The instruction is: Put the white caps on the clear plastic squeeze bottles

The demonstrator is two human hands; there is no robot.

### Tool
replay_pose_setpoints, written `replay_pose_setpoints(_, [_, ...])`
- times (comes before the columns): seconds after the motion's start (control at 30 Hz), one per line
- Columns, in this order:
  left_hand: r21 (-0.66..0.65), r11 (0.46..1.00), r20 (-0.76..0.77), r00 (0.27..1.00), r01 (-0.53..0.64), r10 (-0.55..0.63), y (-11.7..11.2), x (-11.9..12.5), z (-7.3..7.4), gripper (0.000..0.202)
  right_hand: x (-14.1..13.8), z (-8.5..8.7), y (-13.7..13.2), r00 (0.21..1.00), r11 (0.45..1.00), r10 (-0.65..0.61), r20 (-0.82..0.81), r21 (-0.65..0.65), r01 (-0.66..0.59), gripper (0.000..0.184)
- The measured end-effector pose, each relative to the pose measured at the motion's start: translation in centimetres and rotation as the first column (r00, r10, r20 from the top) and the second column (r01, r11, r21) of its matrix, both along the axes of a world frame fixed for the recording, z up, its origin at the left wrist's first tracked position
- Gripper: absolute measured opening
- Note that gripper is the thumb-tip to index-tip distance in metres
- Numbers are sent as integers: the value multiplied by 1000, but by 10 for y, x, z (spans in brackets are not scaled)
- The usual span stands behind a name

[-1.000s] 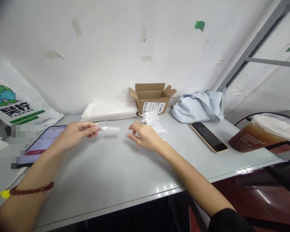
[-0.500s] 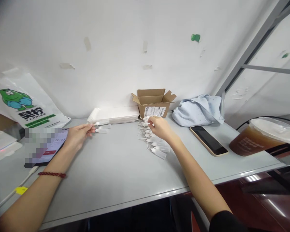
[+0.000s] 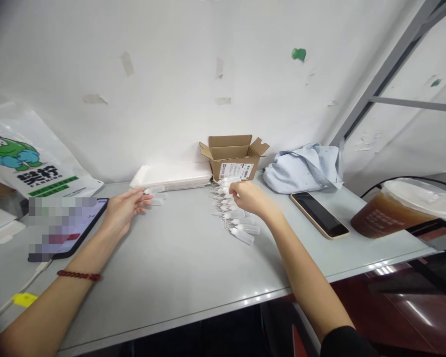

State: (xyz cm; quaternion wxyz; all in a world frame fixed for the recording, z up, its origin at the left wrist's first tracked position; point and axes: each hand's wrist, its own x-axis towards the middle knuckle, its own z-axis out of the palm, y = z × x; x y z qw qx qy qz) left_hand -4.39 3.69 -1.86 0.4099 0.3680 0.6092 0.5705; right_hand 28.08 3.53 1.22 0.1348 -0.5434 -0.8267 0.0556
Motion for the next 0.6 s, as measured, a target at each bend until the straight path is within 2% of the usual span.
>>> replay_pose_setpoints(0.17, [12, 988, -166, 975, 151, -147, -10, 23, -4, 42, 7, 6, -4, 998, 992, 62, -8, -107, -62, 26])
replay_pose_setpoints(0.33, [8, 948, -238, 922, 317, -306, -21, 39, -8, 43, 14, 8, -7, 998, 985, 55, 25, -164, -50, 33])
replay_pose_setpoints(0.43, [-8, 934, -255, 903, 356, -346, -24, 43, -9, 43, 14, 3, -6, 998, 987, 29, 56, -157, -20, 37])
replay_pose_setpoints(0.6, [-6, 935, -257, 903, 354, -343, -24, 44, -9, 44, 7, -1, -8, 997, 989, 32, 69, -147, -22, 36])
